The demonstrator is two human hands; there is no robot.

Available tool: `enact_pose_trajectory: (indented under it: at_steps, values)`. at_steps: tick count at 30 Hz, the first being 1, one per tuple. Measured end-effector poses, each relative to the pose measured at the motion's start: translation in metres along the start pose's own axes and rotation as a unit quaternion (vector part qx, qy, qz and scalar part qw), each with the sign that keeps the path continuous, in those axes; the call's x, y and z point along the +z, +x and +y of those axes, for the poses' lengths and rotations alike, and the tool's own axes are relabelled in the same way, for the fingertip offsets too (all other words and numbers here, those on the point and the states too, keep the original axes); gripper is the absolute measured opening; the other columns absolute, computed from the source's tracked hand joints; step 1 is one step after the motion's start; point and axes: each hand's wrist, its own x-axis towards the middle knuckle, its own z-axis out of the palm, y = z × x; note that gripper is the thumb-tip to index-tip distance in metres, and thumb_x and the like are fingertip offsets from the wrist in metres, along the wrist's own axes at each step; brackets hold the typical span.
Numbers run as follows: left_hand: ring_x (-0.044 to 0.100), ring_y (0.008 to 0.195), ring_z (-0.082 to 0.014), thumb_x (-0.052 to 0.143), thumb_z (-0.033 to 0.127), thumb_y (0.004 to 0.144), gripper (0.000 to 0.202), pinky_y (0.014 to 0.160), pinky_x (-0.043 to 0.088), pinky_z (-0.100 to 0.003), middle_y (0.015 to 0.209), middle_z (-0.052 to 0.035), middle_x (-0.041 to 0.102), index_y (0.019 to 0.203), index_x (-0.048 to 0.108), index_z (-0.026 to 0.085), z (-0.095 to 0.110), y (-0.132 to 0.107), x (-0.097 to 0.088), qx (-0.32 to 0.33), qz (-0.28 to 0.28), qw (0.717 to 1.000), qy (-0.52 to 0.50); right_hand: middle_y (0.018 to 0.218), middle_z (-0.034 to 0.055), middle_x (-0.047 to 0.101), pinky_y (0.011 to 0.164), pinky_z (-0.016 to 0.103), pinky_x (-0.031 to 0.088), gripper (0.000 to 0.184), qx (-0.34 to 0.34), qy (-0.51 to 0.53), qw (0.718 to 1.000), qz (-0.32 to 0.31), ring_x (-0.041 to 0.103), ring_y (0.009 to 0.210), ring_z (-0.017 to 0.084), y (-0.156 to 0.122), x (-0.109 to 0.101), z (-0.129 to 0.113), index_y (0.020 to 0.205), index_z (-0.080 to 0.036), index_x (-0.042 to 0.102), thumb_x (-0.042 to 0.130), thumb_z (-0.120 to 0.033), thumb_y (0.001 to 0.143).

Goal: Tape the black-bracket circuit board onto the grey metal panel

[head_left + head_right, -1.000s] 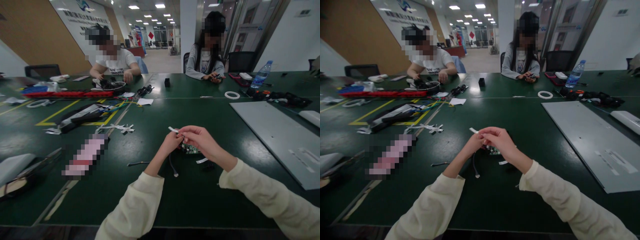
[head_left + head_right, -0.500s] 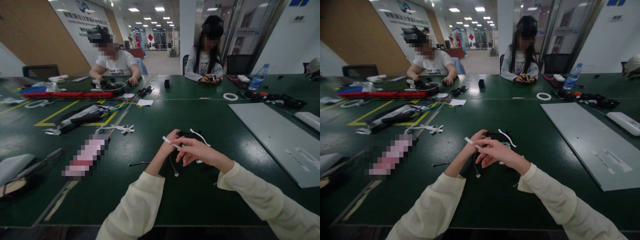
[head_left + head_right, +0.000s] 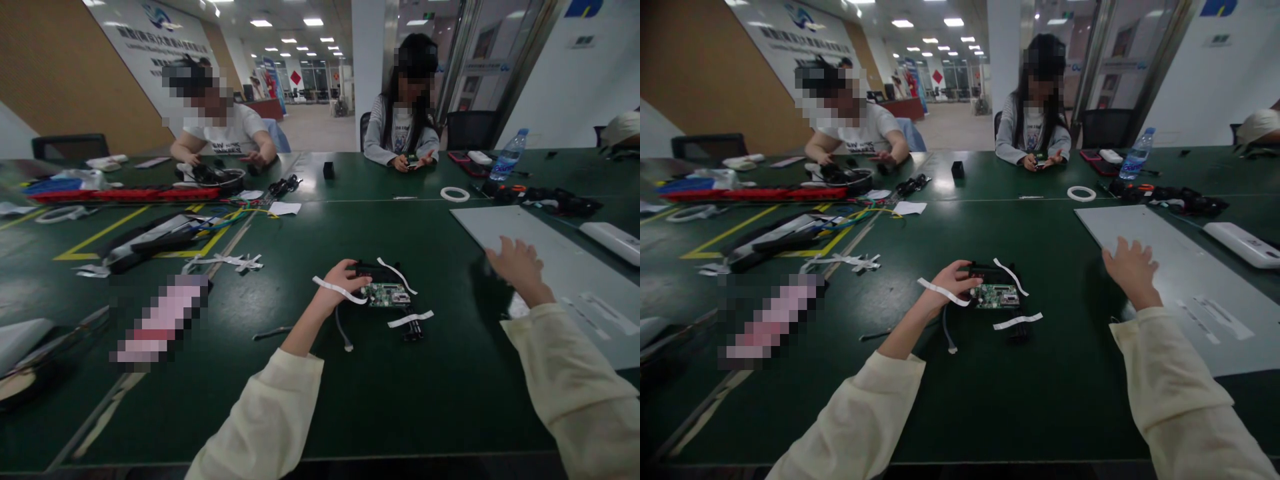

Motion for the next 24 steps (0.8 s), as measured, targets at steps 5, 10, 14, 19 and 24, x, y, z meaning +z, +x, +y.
enact_pose_trajectory:
  at_steps: [5,10,14,19,24]
  values:
    - [0.066,0.070,-0.0158,0.080,0.027,0.064,0.069,0.052,0.051,-0.023,0.112,-0.0117,0.065,0.122,0.044,0.018,0.006,-0.004,0.003,-0.029,-0.018,0.998,-0.049,0.143,0.0295,0.026,0.092,0.074,0.015,0.071,0.125,-0.022,0.992,-0.015,0.019,0.132,0.050,0.009,0.041,0.046,0.135,-0.017,0.043,0.024,-0.065,0.086]
    - [0.064,0.062,-0.0124,0.081,0.021,0.061,0.068,0.048,0.050,-0.022,0.111,-0.0118,0.065,0.117,0.043,0.017,0.013,-0.005,0.003,-0.052,-0.032,0.994,-0.090,0.143,0.0268,0.028,0.092,0.074,0.013,0.074,0.097,-0.050,0.994,0.014,0.022,0.131,0.050,0.011,0.057,0.054,0.131,-0.019,0.046,0.017,-0.068,0.085]
    - [0.060,0.054,-0.0082,0.081,0.017,0.061,0.065,0.044,0.047,-0.019,0.108,-0.0119,0.066,0.113,0.042,0.017,0.020,-0.007,0.003,-0.063,-0.024,0.993,-0.095,0.139,0.0265,0.034,0.092,0.073,0.017,0.072,0.090,-0.069,0.993,0.025,0.026,0.129,0.049,0.008,0.055,0.049,0.130,-0.018,0.047,0.017,-0.067,0.086]
    - [0.059,0.051,-0.0077,0.082,0.017,0.060,0.064,0.044,0.050,-0.021,0.109,-0.0097,0.065,0.110,0.042,0.019,0.023,-0.007,-0.002,-0.055,-0.038,0.991,-0.117,0.135,0.0268,0.037,0.091,0.073,0.019,0.070,0.085,-0.080,0.993,0.025,0.031,0.126,0.048,0.007,0.050,0.044,0.130,-0.018,0.048,0.019,-0.064,0.087]
    - [0.062,0.059,-0.0078,0.080,0.019,0.062,0.054,0.049,0.053,-0.022,0.118,-0.0086,0.062,0.107,0.050,0.019,0.032,-0.009,-0.010,-0.040,-0.033,0.989,-0.141,0.134,0.0259,0.038,0.090,0.073,0.020,0.070,0.079,-0.079,0.994,0.015,0.032,0.125,0.047,0.005,0.046,0.041,0.132,-0.017,0.046,0.018,-0.063,0.087]
